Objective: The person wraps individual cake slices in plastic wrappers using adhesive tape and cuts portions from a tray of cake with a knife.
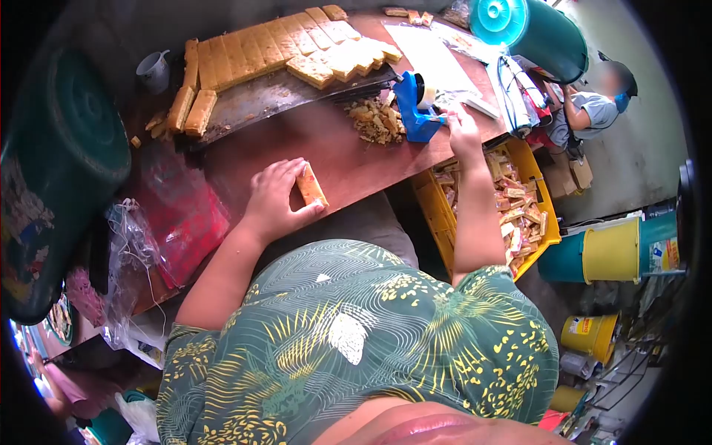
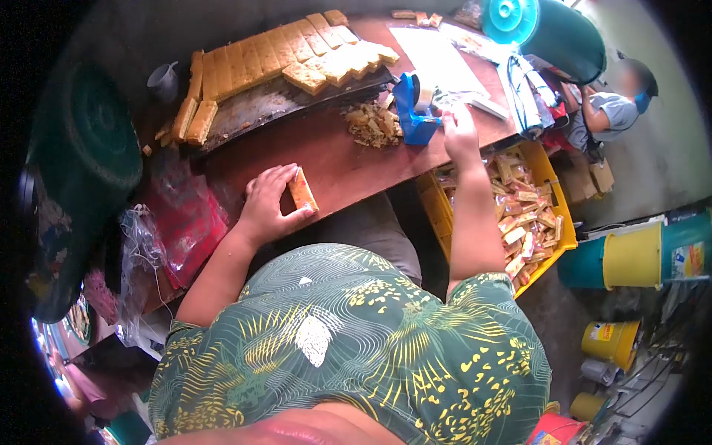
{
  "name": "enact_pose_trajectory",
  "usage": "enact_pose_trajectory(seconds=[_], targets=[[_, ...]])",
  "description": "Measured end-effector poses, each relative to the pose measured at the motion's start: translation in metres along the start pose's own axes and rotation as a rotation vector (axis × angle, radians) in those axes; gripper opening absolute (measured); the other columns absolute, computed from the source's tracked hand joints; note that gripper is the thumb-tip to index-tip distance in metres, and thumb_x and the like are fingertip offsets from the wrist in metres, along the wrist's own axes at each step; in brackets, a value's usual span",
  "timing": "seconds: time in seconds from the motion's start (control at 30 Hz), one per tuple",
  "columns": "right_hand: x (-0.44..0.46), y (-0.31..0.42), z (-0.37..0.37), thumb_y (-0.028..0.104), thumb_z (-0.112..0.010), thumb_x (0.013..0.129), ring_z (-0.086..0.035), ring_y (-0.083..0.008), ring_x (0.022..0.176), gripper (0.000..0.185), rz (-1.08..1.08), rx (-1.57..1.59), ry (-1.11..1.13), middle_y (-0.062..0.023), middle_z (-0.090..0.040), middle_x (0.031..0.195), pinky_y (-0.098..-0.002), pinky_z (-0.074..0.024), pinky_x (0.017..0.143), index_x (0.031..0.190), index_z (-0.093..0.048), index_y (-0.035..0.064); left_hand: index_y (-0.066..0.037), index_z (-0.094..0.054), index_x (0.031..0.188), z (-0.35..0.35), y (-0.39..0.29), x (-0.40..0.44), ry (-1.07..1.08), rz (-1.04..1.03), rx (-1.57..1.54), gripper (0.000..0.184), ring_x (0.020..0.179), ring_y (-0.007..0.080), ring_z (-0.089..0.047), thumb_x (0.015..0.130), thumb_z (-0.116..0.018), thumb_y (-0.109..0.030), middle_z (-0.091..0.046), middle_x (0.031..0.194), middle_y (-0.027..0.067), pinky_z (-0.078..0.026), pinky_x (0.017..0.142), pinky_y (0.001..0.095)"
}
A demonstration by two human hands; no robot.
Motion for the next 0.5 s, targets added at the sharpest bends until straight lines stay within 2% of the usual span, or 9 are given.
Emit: enact_pose_trajectory(seconds=[0.03,0.1,0.2,0.3,0.33,0.43,0.5], targets=[[0.015,-0.024,0.02,0.027,-0.054,0.109,-0.066,-0.0193,0.095,0.032,-0.007,-0.272,0.244,-0.0081,-0.069,0.115,-0.0311,-0.0525,0.088,0.125,-0.067,0.0028,-0.007,-0.054,0.145,0.0,0.0,0.001,0.0,-0.002,-0.001,0.089,0.143,0.0305,-0.045,0.079,-0.077,-0.061,-0.054,0.15,0.011,-0.03,0.118,0.0479],[0.012,0.024,-0.007,0.028,-0.058,0.107,-0.065,-0.017,0.093,0.028,-0.692,0.151,0.003,-0.0041,-0.069,0.11,-0.0312,-0.0519,0.084,0.11,-0.07,0.0032,-0.007,-0.053,0.146,0.001,0.0,0.001,0.002,0.0,-0.003,0.09,0.143,0.0305,-0.045,0.079,-0.077,-0.061,-0.054,0.151,0.0112,-0.03,0.118,0.0478],[0.026,-0.001,-0.019,0.035,-0.062,0.101,-0.063,-0.0273,0.1,0.033,-0.479,-0.083,0.075,-0.0127,-0.072,0.111,-0.0439,-0.0477,0.094,0.104,-0.074,0.0034,-0.006,-0.053,0.146,0.001,0.0,-0.001,0.004,0.004,-0.017,0.09,0.143,0.0308,-0.045,0.079,-0.077,-0.061,-0.053,0.152,0.0116,-0.03,0.118,0.0477],[0.009,0.02,-0.027,0.033,-0.067,0.098,-0.061,-0.0364,0.102,0.033,0.022,-0.491,-0.039,-0.0194,-0.072,0.096,-0.0467,-0.0455,0.096,0.09,-0.073,0.0019,-0.006,-0.053,0.146,0.002,0.0,-0.001,0.005,-0.001,-0.029,0.088,0.144,0.0317,-0.045,0.081,-0.076,-0.06,-0.053,0.152,0.0122,-0.03,0.119,0.0475],[-0.01,0.041,-0.035,0.031,-0.07,0.096,-0.06,-0.0419,0.1,0.033,0.323,-0.659,-0.187,-0.0221,-0.069,0.086,-0.0495,-0.0455,0.094,0.082,-0.07,0.0013,-0.006,-0.054,0.146,0.002,0.001,-0.001,0.002,-0.004,-0.031,0.088,0.143,0.0318,-0.045,0.081,-0.076,-0.06,-0.053,0.152,0.0123,-0.03,0.119,0.0476],[-0.039,0.022,-0.028,0.033,-0.069,0.096,-0.06,-0.0402,0.097,0.032,0.352,-0.777,-0.189,-0.0186,-0.068,0.09,-0.0504,-0.0459,0.091,0.081,-0.07,0.0046,-0.006,-0.054,0.145,-0.002,0.005,-0.003,-0.018,-0.023,-0.013,0.085,0.143,0.0319,-0.045,0.083,-0.075,-0.059,-0.053,0.152,0.0115,-0.03,0.119,0.0479],[-0.046,-0.025,-0.009,0.036,-0.068,0.095,-0.06,-0.0391,0.096,0.032,0.19,-0.866,-0.218,-0.0175,-0.067,0.093,-0.0495,-0.0461,0.091,0.083,-0.071,0.0066,-0.006,-0.055,0.145,-0.006,0.007,-0.004,-0.021,-0.029,-0.004,0.084,0.143,0.0319,-0.045,0.083,-0.075,-0.059,-0.053,0.153,0.0104,-0.03,0.118,0.0481]])
Point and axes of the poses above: each hand's wrist, its own x-axis towards the middle knuckle, its own z-axis out of the back of the hand, y = z × x, the point moved 1 cm from there along x, towards the middle knuckle
